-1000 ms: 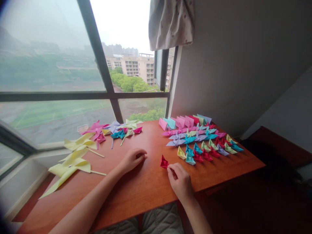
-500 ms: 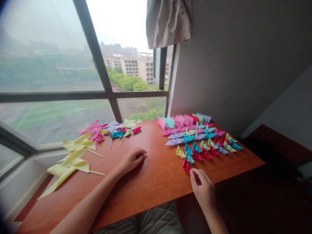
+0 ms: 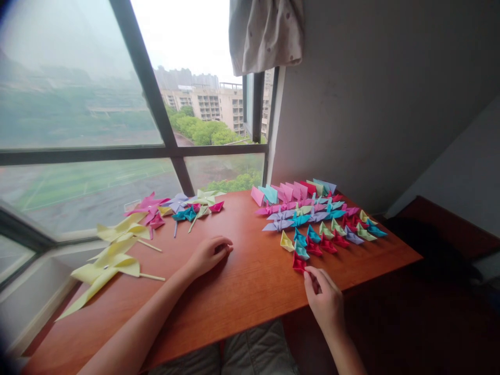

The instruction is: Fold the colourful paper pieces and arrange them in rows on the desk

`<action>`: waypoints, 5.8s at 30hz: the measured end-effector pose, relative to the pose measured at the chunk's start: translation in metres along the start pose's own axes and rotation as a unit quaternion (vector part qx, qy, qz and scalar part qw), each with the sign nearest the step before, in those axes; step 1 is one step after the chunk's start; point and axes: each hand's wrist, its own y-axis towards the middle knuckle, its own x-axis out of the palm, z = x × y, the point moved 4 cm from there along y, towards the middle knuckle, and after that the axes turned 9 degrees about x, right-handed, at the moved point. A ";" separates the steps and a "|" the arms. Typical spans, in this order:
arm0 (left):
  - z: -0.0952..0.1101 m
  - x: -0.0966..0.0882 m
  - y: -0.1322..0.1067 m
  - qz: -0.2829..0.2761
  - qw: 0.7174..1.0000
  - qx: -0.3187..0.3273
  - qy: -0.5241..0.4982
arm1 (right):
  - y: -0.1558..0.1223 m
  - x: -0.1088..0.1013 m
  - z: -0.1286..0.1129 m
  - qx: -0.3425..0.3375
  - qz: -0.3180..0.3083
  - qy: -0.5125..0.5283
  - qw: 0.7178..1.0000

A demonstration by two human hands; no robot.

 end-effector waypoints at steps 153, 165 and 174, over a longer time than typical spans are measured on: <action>0.062 0.003 -0.077 0.033 0.988 -0.057 0.141 | 0.006 -0.035 0.043 0.121 0.032 -0.089 0.988; 0.060 0.005 -0.078 0.017 0.988 -0.062 0.139 | 0.007 -0.026 0.038 0.113 0.019 -0.080 0.990; 0.061 0.005 -0.077 0.013 0.988 -0.068 0.141 | 0.010 -0.034 0.025 0.088 0.039 -0.077 0.992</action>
